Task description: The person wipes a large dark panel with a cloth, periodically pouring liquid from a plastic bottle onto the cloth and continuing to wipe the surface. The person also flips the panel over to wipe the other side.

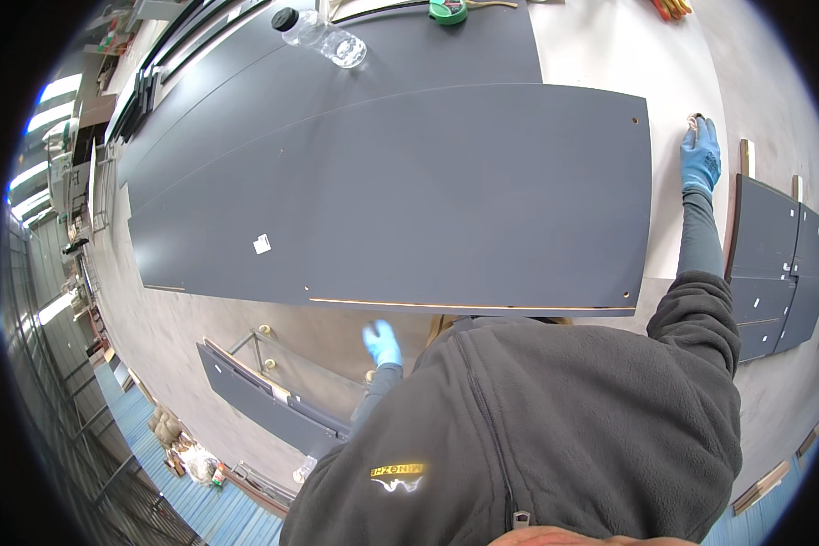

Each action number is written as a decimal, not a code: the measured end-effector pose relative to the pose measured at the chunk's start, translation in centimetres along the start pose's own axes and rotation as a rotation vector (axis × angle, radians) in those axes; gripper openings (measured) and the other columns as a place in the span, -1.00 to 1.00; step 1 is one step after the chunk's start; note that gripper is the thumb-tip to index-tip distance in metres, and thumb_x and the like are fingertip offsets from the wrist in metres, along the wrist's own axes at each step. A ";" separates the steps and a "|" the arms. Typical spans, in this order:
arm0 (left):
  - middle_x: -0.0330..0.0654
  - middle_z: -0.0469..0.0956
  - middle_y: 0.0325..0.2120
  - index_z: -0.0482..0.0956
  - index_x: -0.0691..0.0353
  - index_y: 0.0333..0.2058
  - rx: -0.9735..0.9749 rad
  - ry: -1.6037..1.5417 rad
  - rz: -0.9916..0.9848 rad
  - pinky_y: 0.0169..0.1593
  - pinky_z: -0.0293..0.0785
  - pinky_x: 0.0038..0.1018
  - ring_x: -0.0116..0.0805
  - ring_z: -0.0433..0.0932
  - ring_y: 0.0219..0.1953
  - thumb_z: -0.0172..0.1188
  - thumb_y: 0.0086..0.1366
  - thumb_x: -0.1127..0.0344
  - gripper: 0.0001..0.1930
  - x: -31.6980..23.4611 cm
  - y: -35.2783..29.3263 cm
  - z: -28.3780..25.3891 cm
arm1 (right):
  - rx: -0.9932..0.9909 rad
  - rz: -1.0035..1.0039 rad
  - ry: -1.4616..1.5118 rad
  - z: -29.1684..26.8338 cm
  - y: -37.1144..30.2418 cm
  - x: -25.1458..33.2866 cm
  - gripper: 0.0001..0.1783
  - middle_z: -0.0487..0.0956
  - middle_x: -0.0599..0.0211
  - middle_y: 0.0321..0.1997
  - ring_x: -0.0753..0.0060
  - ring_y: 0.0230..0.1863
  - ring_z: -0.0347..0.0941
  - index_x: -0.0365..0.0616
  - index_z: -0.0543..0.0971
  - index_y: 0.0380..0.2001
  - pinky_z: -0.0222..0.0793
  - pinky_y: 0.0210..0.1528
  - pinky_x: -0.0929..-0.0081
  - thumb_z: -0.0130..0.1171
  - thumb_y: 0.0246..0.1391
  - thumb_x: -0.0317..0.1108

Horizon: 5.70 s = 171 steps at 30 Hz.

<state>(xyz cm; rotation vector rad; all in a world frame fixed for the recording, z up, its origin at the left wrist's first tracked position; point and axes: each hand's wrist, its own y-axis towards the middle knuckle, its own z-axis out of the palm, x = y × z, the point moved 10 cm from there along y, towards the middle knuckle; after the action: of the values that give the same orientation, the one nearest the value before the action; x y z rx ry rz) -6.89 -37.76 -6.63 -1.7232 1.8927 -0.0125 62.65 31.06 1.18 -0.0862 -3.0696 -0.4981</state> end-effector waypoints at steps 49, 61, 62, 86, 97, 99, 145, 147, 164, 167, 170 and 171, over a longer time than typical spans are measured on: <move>0.21 0.51 0.35 0.58 0.30 0.32 -0.106 0.049 1.169 0.54 0.22 0.08 0.30 0.35 0.49 0.15 0.58 0.07 -0.49 -39.9 -5.3 2.0 | -0.090 -0.658 0.486 -9.6 -3.7 18.0 -0.41 0.57 0.04 0.45 -0.14 0.45 0.51 -0.09 0.61 0.28 0.50 0.46 0.07 0.38 0.14 -0.44; 0.17 0.26 0.54 0.37 0.24 0.49 -0.332 0.257 0.969 0.58 0.02 0.28 0.33 0.14 0.59 0.00 0.57 -0.32 -0.18 -34.5 4.7 1.1 | 0.220 -0.939 0.525 -6.5 -15.3 55.3 -0.37 0.40 -0.21 0.53 -0.28 0.63 0.21 -0.34 0.46 0.32 -0.07 0.69 -0.28 0.18 0.23 -0.27; 0.17 0.25 0.54 0.36 0.25 0.50 -0.330 0.253 0.977 0.58 0.01 0.27 0.33 0.13 0.60 0.00 0.57 -0.32 -0.18 -34.6 4.5 0.9 | 0.116 -1.003 0.459 -7.3 -16.3 59.8 -0.36 0.43 -0.20 0.52 -0.24 0.64 0.21 -0.35 0.46 0.35 -0.09 0.70 -0.26 0.14 0.27 -0.23; 0.16 0.19 0.58 0.31 0.26 0.53 -0.208 0.263 0.902 0.62 -0.09 0.22 0.29 0.05 0.64 -0.04 0.58 -0.34 -0.15 -34.2 5.6 1.3 | 0.170 -0.885 0.535 -7.5 -16.5 57.5 -0.42 0.54 -0.08 0.39 -0.17 0.59 0.30 -0.18 0.54 0.21 0.01 0.67 -0.25 0.32 0.13 -0.22; 0.15 0.17 0.59 0.27 0.23 0.56 -0.207 0.270 0.912 0.64 -0.15 0.17 0.24 0.04 0.65 -0.02 0.58 -0.29 -0.16 -34.5 5.3 1.5 | 0.226 -1.148 0.752 -7.4 -20.8 75.5 -0.37 0.45 0.00 0.54 -0.07 0.67 0.21 -0.18 0.48 0.38 -0.03 0.73 -0.10 0.21 0.26 -0.26; 0.15 0.17 0.60 0.27 0.23 0.55 -0.203 0.259 0.911 0.64 -0.15 0.17 0.24 0.03 0.65 -0.02 0.57 -0.28 -0.17 -34.4 5.3 1.5 | 0.083 -1.095 0.771 -7.5 -19.0 70.6 -0.46 0.60 0.02 0.38 -0.05 0.55 0.40 -0.20 0.56 0.26 0.09 0.68 -0.07 0.22 0.23 -0.31; 0.28 0.12 0.58 0.22 0.29 0.56 -0.038 0.314 0.840 0.61 -0.18 0.38 0.40 0.00 0.63 -0.15 0.52 -0.52 0.02 -33.8 6.8 1.7 | 0.264 -1.266 0.750 -10.4 -19.6 75.0 -0.45 0.61 0.05 0.28 -0.16 0.46 0.44 -0.08 0.55 0.17 0.28 0.50 -0.09 0.44 0.10 -0.29; 0.29 0.13 0.56 0.22 0.28 0.56 -0.042 0.296 0.847 0.59 -0.15 0.40 0.42 0.01 0.62 -0.13 0.52 -0.52 0.01 -33.9 6.9 1.7 | 0.084 -1.294 0.709 -10.6 -20.6 80.4 -0.47 0.64 0.06 0.28 -0.07 0.50 0.41 -0.10 0.56 0.15 0.19 0.57 -0.21 0.43 0.14 -0.22; 0.31 0.17 0.51 0.19 0.31 0.57 -0.102 0.246 0.888 0.57 -0.11 0.44 0.49 0.06 0.58 -0.08 0.47 -0.51 0.05 -34.5 6.5 1.0 | 0.569 -1.336 1.043 -12.1 -26.8 79.7 -0.51 0.48 0.13 0.52 0.01 0.61 0.30 0.07 0.56 0.29 0.03 0.70 -0.17 0.22 0.33 -0.16; 0.27 0.17 0.53 0.30 0.27 0.52 -0.010 0.343 0.825 0.58 -0.13 0.41 0.45 0.03 0.60 -0.12 0.47 -0.55 0.02 -33.8 7.1 2.3 | 0.403 -1.250 1.004 -9.6 -23.0 83.6 -0.55 0.49 0.15 0.51 0.03 0.59 0.33 0.10 0.56 0.29 0.07 0.68 -0.12 0.19 0.40 -0.11; 0.27 0.18 0.54 0.33 0.24 0.51 -0.060 0.325 0.849 0.58 -0.13 0.41 0.45 0.04 0.60 -0.13 0.49 -0.54 -0.01 -34.0 6.9 1.8 | 0.330 -1.218 1.015 -8.4 -20.2 87.6 -0.52 0.47 0.12 0.53 -0.01 0.62 0.26 0.05 0.53 0.32 0.12 0.65 -0.03 0.14 0.46 -0.06; 0.27 0.18 0.55 0.33 0.24 0.51 -0.068 0.320 0.856 0.58 -0.13 0.41 0.45 0.04 0.60 -0.13 0.50 -0.53 -0.02 -34.0 6.9 1.7 | 0.286 -1.234 1.003 -8.8 -20.1 87.7 -0.53 0.48 0.12 0.52 -0.03 0.61 0.28 0.03 0.53 0.31 0.14 0.63 -0.04 0.15 0.45 -0.07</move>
<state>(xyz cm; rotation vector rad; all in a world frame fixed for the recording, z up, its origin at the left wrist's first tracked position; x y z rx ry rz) -12.35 -4.81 3.01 -0.8559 2.7516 0.1111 -25.89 13.62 6.67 1.5390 -1.8240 -0.0133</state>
